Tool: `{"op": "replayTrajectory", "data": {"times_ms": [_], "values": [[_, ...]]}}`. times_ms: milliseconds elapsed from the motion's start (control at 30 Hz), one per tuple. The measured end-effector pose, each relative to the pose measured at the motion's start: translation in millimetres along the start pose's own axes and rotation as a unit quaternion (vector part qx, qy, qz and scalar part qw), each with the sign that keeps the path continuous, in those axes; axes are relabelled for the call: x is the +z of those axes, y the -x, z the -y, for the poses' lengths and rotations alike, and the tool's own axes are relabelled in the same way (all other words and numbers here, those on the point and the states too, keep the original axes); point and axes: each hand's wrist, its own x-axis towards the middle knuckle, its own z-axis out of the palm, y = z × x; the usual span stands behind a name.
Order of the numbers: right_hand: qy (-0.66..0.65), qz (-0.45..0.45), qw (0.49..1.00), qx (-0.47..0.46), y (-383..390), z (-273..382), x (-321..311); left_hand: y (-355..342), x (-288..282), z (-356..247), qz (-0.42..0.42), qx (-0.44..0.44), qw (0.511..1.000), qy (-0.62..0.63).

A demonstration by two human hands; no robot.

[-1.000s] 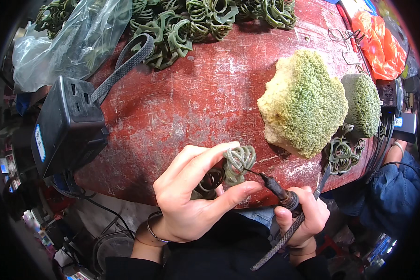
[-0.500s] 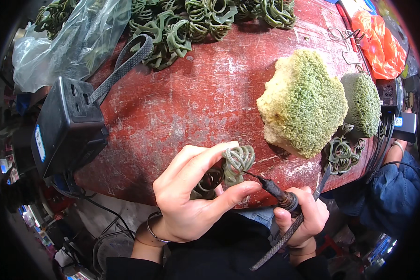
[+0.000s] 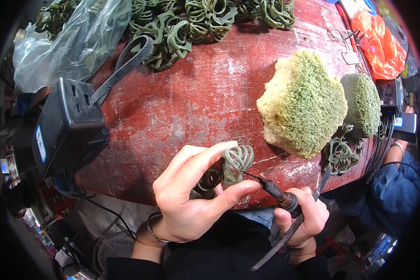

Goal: The person is using a heated tool to fuse or shape green plastic ring-like objects at a workbench.

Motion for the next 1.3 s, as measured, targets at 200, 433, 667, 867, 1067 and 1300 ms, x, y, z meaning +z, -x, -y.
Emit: {"op": "replayTrajectory", "data": {"times_ms": [200, 433, 667, 867, 1067, 1300], "values": [[0.008, 0.006, 1.0, 0.004, -0.5, 1.3, -0.5, -0.7, -1.3, 2.0, 0.0, 0.019, 1.0, -0.012], [0.004, 0.008, 1.0, 0.007, -0.2, 0.9, 0.0, -1.7, -1.6, 1.3, -0.002, 0.031, 0.999, -0.02], [0.012, 0.004, 1.0, 0.007, -0.6, 2.0, 0.0, -2.4, -1.1, 1.6, -0.006, 0.038, 0.999, -0.018], [0.019, -0.002, 1.0, 0.004, -0.5, 1.9, 0.3, -2.4, -1.5, 0.5, -0.004, 0.036, 0.999, -0.02], [-0.015, -0.018, 1.0, 0.019, 3.8, 0.1, 0.9, -0.1, -1.2, 1.7, -0.003, 0.033, 0.999, -0.026], [0.007, -0.164, 0.979, 0.118, 13.5, -11.0, -1.5, 0.2, -0.6, 0.4, 0.006, -0.001, 1.0, 0.013]]}}
